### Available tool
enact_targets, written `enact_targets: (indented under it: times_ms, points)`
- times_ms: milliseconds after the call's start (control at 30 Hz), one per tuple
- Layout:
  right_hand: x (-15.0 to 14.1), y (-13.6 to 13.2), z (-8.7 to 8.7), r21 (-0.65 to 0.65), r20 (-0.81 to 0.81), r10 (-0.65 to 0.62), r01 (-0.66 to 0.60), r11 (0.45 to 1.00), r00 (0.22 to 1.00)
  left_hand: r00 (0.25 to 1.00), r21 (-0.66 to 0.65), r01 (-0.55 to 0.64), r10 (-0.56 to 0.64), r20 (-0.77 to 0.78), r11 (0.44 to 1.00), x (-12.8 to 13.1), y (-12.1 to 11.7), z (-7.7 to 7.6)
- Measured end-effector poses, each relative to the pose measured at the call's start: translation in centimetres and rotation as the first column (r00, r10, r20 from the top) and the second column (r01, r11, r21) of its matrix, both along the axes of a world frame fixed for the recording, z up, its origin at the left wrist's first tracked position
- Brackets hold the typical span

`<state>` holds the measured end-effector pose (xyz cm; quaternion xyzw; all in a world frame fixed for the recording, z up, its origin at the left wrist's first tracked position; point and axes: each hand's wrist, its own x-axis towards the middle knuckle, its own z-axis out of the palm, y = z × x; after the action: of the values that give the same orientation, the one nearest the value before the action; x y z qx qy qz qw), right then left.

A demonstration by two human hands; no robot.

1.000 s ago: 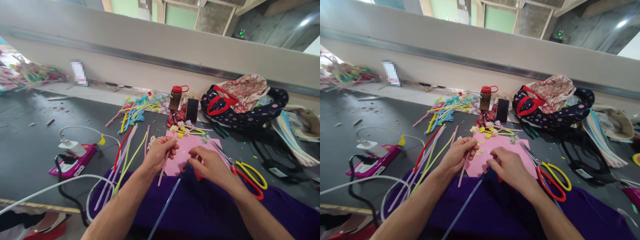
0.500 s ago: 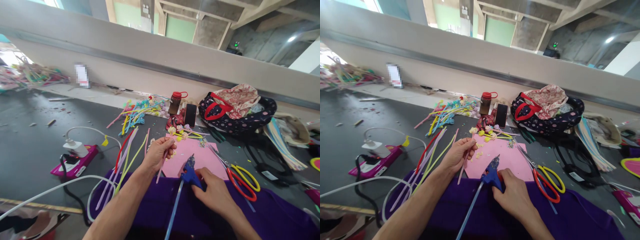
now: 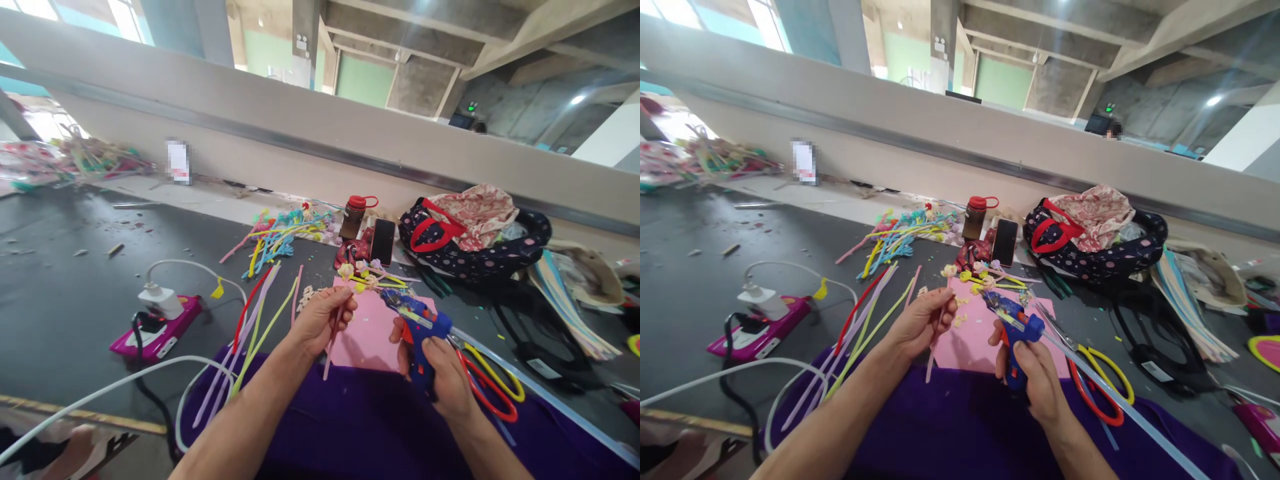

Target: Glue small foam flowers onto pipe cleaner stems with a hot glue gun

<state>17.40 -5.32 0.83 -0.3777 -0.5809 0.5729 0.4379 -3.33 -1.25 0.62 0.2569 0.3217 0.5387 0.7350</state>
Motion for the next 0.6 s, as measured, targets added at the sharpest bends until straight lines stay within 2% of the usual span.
enact_targets:
  times_ms: [100, 267, 500, 600]
  points:
    - [-1.0, 0.5, 0.8, 0.133, 0.035, -0.001, -0.004, 0.991, 0.999, 0.995, -0.018, 0.031, -0.029, 0.100, 0.999, 0.1, -0.2, 0.1]
    - [-2.0, 0.2, 0.4, 0.170, 0.085, 0.011, -0.025, 0.985, 0.996, 0.983, -0.033, 0.041, -0.035, 0.183, 0.999, 0.3, -0.4, 0.2]
    - [-0.7, -0.9, 0.4, 0.198, 0.205, 0.010, -0.051, 0.979, 0.979, 0.987, 0.028, 0.092, -0.095, 0.127, 0.995, 0.8, -0.4, 0.0]
    - [-0.3, -0.8, 0.3, 0.207, 0.192, 0.015, -0.056, 0.977, 0.981, 0.991, 0.042, 0.105, -0.108, 0.083, 0.994, 1.0, -0.5, -0.1]
